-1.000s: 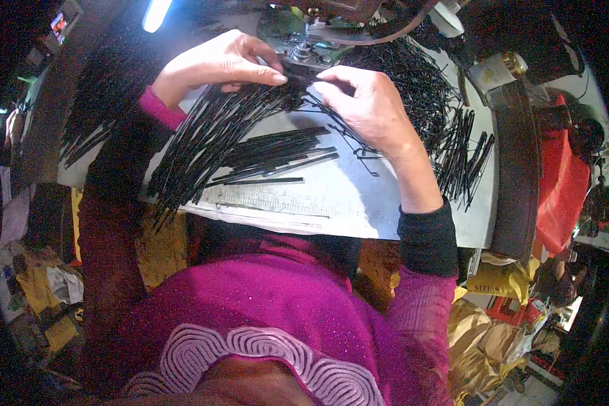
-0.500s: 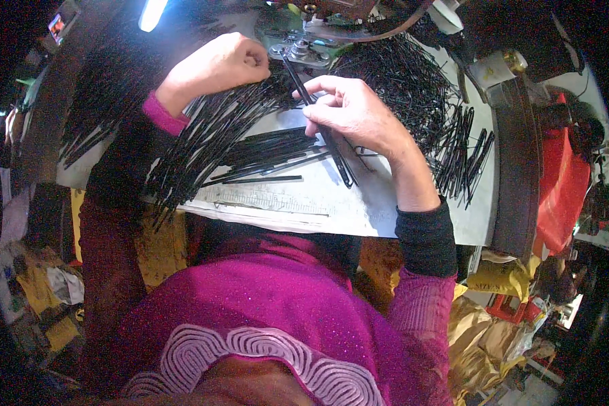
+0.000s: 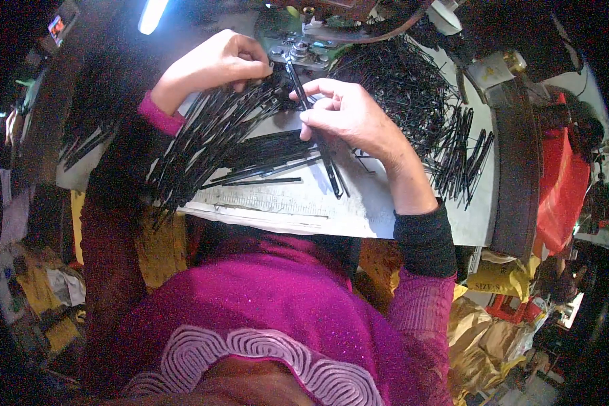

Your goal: The worker is processing thin black rods or wires using a small assembly machine on a workbench.

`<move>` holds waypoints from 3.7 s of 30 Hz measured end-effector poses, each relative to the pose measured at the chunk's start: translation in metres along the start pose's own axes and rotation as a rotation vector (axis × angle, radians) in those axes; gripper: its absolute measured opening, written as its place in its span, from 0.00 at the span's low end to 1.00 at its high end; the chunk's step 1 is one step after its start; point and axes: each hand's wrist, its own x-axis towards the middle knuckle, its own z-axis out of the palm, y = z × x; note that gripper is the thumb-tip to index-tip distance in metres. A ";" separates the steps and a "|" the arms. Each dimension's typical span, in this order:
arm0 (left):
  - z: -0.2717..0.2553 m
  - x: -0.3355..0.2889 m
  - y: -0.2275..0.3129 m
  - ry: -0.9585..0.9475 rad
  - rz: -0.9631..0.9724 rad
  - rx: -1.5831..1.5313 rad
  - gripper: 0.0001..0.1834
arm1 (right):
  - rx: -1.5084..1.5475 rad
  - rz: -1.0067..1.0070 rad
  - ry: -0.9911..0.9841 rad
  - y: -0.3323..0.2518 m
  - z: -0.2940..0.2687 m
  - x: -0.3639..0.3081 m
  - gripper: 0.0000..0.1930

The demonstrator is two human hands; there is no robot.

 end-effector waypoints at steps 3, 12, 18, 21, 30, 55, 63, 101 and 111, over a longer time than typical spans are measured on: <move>0.001 -0.002 -0.003 -0.021 -0.100 -0.382 0.13 | 0.048 0.022 -0.023 0.001 0.004 0.000 0.18; 0.007 -0.004 0.004 0.029 -0.088 -0.616 0.15 | 0.105 0.064 0.015 -0.006 0.009 -0.007 0.21; 0.016 -0.002 0.001 0.103 -0.037 -0.720 0.17 | 0.158 0.004 -0.004 -0.001 0.005 -0.005 0.21; 0.020 0.000 0.001 0.184 -0.005 -0.655 0.18 | 0.179 -0.011 -0.004 -0.003 0.006 -0.006 0.21; 0.023 -0.002 0.002 0.172 0.051 -0.721 0.17 | 0.217 -0.033 0.013 -0.001 0.007 -0.005 0.21; 0.023 0.009 0.018 0.234 0.071 -0.679 0.18 | 0.314 -0.082 0.155 0.004 0.014 0.002 0.20; 0.022 0.007 0.015 0.222 -0.111 -0.628 0.17 | 0.456 -0.038 0.141 0.006 0.016 0.003 0.18; 0.024 0.006 0.018 0.102 -0.058 -0.874 0.12 | 0.564 -0.117 0.254 0.002 0.015 0.017 0.13; 0.026 0.005 0.019 0.058 -0.036 -0.925 0.10 | 0.547 -0.137 0.248 0.002 0.014 0.016 0.13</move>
